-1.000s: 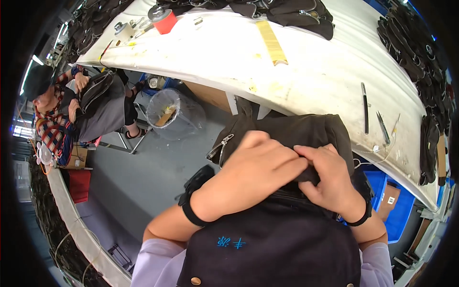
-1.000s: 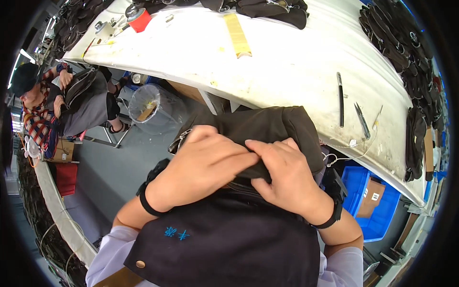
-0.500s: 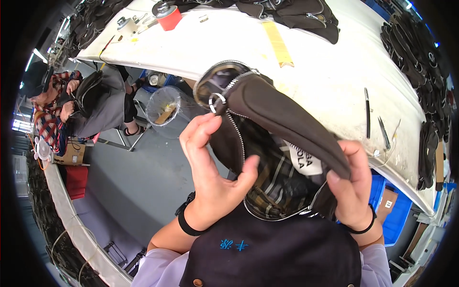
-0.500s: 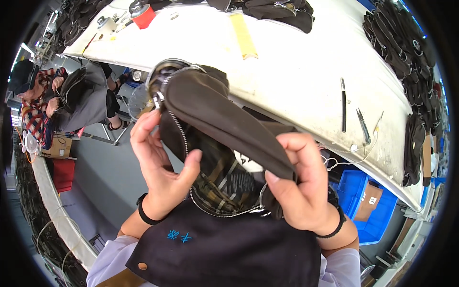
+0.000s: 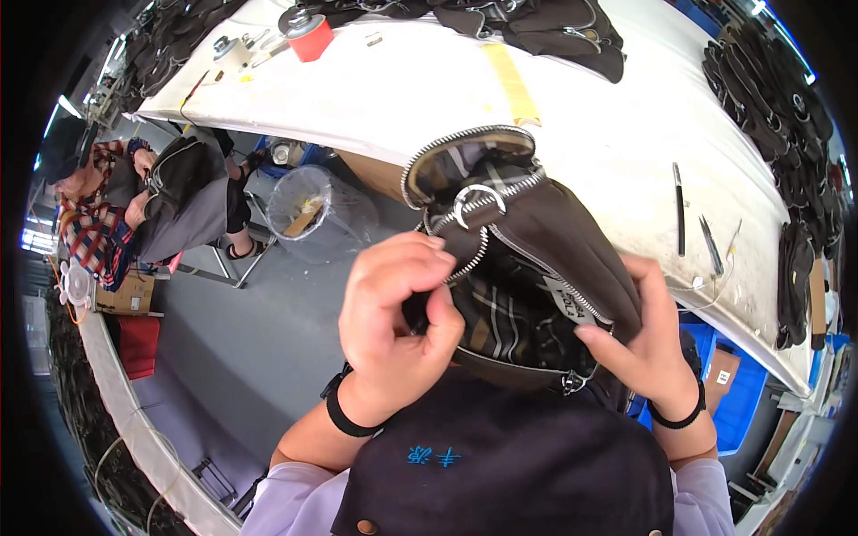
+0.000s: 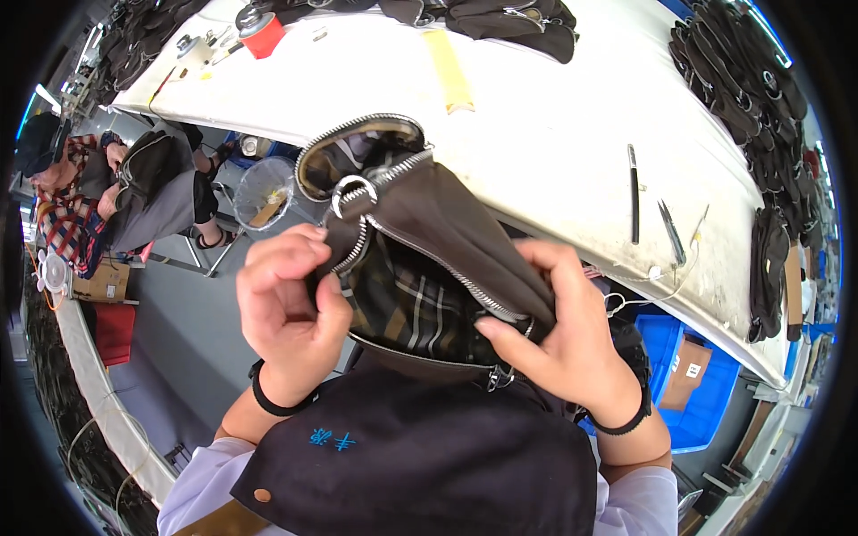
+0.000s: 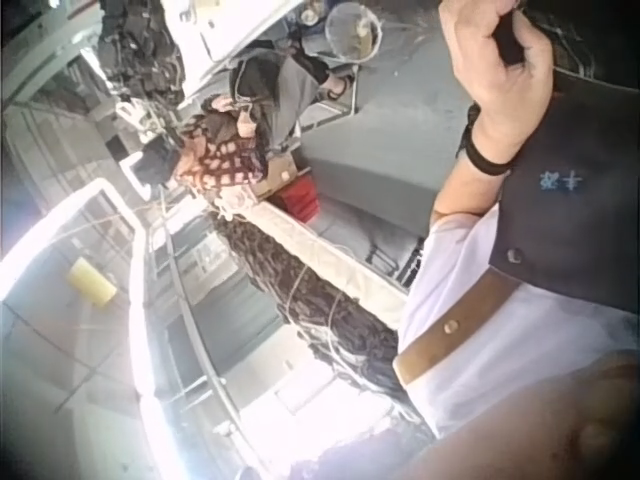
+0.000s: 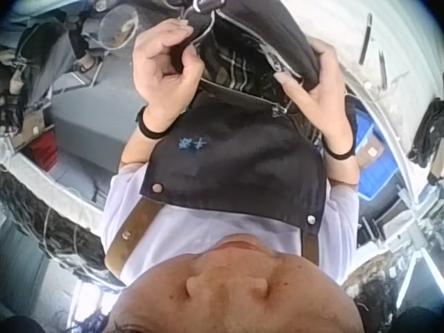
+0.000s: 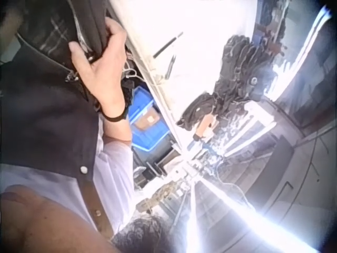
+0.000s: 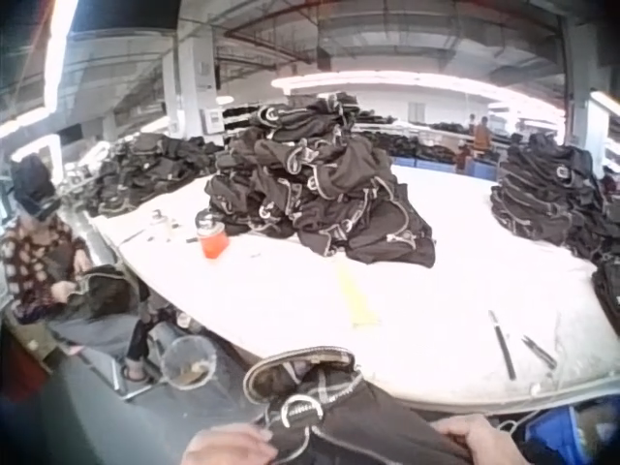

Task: Inspecting and repairing zippers and stitching on small bags at a finishing station.

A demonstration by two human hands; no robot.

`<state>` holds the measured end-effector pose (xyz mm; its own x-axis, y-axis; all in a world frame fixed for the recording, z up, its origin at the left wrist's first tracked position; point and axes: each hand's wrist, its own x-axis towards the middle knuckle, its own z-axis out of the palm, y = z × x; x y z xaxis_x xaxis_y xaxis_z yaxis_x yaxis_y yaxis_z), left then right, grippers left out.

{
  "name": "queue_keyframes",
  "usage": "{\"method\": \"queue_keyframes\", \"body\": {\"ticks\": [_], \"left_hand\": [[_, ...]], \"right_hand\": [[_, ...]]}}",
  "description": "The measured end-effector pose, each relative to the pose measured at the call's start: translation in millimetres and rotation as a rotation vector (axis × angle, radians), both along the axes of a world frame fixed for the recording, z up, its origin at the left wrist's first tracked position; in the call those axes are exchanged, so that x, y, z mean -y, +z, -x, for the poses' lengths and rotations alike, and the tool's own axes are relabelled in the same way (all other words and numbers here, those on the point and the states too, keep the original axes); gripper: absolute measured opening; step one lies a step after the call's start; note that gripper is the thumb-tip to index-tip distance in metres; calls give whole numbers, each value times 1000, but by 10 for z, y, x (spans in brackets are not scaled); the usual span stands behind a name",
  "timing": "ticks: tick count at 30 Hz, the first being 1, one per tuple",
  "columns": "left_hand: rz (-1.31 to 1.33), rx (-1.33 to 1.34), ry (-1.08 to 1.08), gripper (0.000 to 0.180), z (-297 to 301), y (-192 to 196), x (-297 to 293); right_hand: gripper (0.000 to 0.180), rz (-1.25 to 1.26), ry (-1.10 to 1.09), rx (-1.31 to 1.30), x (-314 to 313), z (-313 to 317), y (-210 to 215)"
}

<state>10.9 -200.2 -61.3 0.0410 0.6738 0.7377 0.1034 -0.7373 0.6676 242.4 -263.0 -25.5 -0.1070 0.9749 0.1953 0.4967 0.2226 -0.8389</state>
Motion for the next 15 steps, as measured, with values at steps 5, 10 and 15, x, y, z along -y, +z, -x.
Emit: {"method": "queue_keyframes", "body": {"ticks": [5,10,15], "left_hand": [[-164,-276,-68,42,-81,-8,-1],[-85,-327,127,44,-187,5,-189],[-35,-285,-107,39,-35,37,-366]], "right_hand": [[31,-281,-59,169,-238,132,-35],[12,139,164,-361,-193,183,-105],[23,374,113,-672,-110,106,-151]]}}
